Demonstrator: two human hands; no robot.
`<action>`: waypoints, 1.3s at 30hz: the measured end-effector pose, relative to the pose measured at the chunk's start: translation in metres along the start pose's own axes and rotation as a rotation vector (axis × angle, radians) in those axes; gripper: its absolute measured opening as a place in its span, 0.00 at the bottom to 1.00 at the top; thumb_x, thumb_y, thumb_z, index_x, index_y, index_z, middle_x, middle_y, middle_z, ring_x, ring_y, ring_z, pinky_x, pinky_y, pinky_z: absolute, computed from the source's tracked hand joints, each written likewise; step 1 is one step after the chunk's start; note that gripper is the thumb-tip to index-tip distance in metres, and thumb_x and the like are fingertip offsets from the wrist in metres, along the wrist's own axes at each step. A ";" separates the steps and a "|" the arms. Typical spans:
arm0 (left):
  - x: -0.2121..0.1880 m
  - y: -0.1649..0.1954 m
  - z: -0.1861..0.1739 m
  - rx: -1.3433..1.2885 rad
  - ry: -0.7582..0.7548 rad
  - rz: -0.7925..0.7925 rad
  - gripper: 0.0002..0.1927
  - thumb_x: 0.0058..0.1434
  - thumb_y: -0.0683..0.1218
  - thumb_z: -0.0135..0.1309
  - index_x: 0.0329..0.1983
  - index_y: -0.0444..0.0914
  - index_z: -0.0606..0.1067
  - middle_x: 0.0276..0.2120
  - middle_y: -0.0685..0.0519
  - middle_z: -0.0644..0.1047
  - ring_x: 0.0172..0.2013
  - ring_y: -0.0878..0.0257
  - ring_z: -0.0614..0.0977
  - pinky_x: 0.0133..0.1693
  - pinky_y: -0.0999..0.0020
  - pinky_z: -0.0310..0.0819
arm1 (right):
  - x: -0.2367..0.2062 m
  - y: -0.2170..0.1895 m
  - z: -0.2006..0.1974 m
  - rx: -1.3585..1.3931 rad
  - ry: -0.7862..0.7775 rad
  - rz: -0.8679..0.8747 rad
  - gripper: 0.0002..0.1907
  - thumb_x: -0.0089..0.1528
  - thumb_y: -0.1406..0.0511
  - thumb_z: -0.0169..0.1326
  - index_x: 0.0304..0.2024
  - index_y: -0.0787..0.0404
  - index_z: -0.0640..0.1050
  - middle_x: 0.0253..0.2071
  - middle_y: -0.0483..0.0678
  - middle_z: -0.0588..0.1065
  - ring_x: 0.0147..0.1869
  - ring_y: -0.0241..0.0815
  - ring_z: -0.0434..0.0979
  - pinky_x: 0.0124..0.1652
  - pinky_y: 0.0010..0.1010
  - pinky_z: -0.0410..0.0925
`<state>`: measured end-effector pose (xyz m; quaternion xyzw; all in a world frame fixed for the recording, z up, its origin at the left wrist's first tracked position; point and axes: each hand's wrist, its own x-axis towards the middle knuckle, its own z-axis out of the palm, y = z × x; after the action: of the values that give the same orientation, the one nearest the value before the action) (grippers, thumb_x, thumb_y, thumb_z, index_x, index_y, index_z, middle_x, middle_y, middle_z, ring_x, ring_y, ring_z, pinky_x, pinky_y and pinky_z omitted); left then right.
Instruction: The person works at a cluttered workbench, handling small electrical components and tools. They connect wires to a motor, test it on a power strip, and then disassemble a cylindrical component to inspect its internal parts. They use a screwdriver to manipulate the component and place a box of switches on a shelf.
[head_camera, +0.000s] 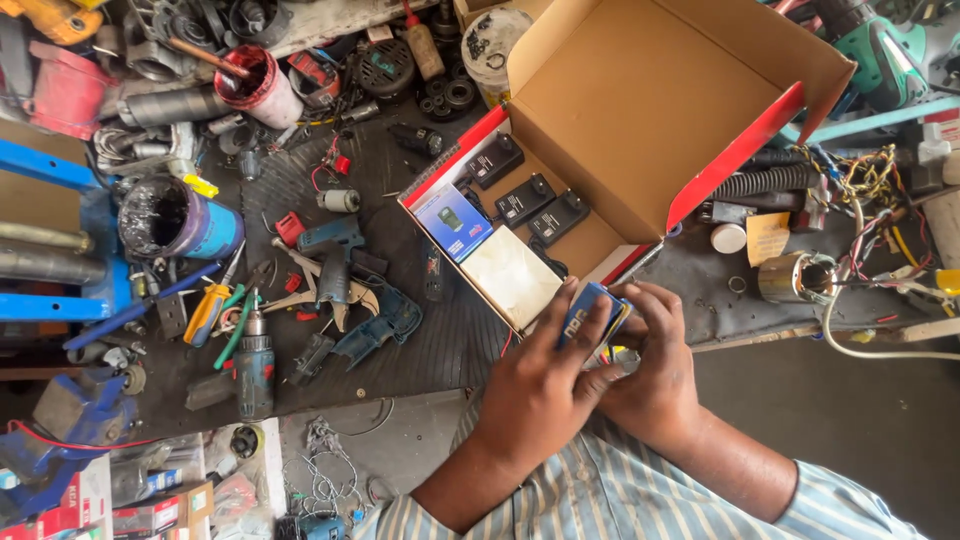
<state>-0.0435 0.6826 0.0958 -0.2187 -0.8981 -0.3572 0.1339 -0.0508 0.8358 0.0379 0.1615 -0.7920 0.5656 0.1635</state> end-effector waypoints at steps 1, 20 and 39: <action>0.002 0.002 -0.001 0.007 -0.028 -0.004 0.31 0.66 0.52 0.57 0.70 0.38 0.66 0.62 0.32 0.71 0.58 0.38 0.79 0.52 0.54 0.78 | 0.001 0.001 -0.002 -0.031 -0.002 -0.017 0.46 0.50 0.74 0.70 0.64 0.59 0.60 0.63 0.59 0.63 0.55 0.49 0.81 0.48 0.32 0.79; 0.073 -0.054 0.045 0.127 -0.140 -0.086 0.13 0.53 0.50 0.65 0.36 0.41 0.76 0.33 0.49 0.81 0.39 0.47 0.82 0.40 0.51 0.75 | 0.085 0.105 -0.051 0.585 0.407 0.686 0.44 0.62 0.64 0.61 0.74 0.63 0.52 0.57 0.58 0.74 0.51 0.42 0.77 0.45 0.35 0.69; 0.173 -0.161 -0.099 -0.066 -0.139 -0.172 0.29 0.61 0.58 0.62 0.62 0.41 0.74 0.51 0.40 0.81 0.53 0.46 0.83 0.54 0.56 0.77 | 0.079 -0.002 0.024 0.339 0.555 0.592 0.36 0.63 0.65 0.61 0.69 0.66 0.60 0.53 0.53 0.72 0.53 0.40 0.72 0.49 0.28 0.66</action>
<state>-0.2641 0.5604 0.1414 -0.1696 -0.9083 -0.3809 0.0328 -0.1221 0.8071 0.0675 -0.2058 -0.6262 0.7321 0.1720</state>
